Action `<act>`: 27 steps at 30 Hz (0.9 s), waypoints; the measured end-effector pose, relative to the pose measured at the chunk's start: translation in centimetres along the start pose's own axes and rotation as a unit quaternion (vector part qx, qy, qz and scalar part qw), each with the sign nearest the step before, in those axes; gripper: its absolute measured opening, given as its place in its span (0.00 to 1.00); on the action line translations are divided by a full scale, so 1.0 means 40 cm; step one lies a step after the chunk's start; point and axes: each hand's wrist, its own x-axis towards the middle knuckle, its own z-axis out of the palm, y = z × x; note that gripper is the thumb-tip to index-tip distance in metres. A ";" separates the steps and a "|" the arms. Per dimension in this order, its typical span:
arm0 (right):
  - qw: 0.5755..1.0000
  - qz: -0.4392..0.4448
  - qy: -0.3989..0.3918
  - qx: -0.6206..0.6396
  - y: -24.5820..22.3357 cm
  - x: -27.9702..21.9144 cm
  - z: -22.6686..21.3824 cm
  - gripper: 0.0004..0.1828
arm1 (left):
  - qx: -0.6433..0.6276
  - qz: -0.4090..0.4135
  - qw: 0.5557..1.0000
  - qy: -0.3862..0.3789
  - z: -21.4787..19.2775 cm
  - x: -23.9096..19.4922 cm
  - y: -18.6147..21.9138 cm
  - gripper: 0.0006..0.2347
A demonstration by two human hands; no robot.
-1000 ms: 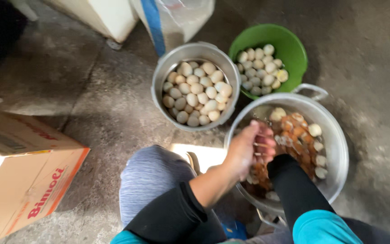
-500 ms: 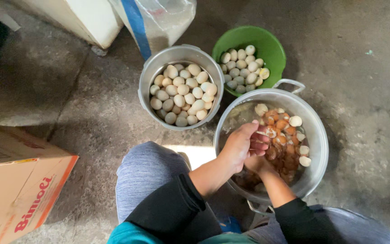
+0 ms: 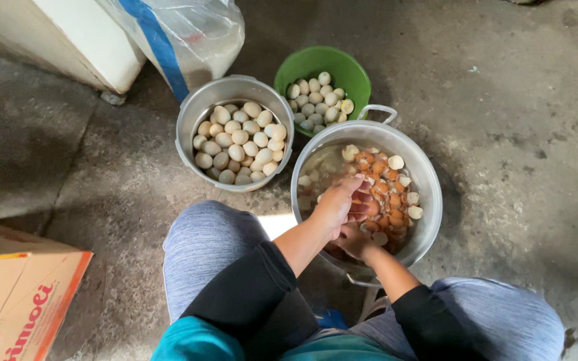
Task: The person sits cross-legged and peels boiled eggs by hand, removing shells and placing peeled eggs into a metal bucket. Shells are discarded into a pot of water. The person handles eggs one at a time from a green bowl.
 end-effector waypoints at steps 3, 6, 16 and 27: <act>0.986 0.157 -0.018 0.046 -0.027 -0.014 -0.017 0.18 | 0.015 0.009 1.000 -0.004 -0.008 0.001 -0.011 0.15; 0.974 0.188 -0.126 0.024 -0.069 -0.030 -0.031 0.20 | 0.028 0.015 0.999 -0.009 -0.020 -0.001 -0.007 0.15; 0.898 0.229 0.211 0.310 -0.117 -0.027 -0.102 0.16 | 0.047 0.031 0.998 0.009 -0.045 -0.006 0.005 0.17; 0.939 0.295 0.120 0.132 -0.130 -0.060 -0.055 0.20 | 0.056 0.026 0.998 0.001 -0.045 0.020 -0.011 0.16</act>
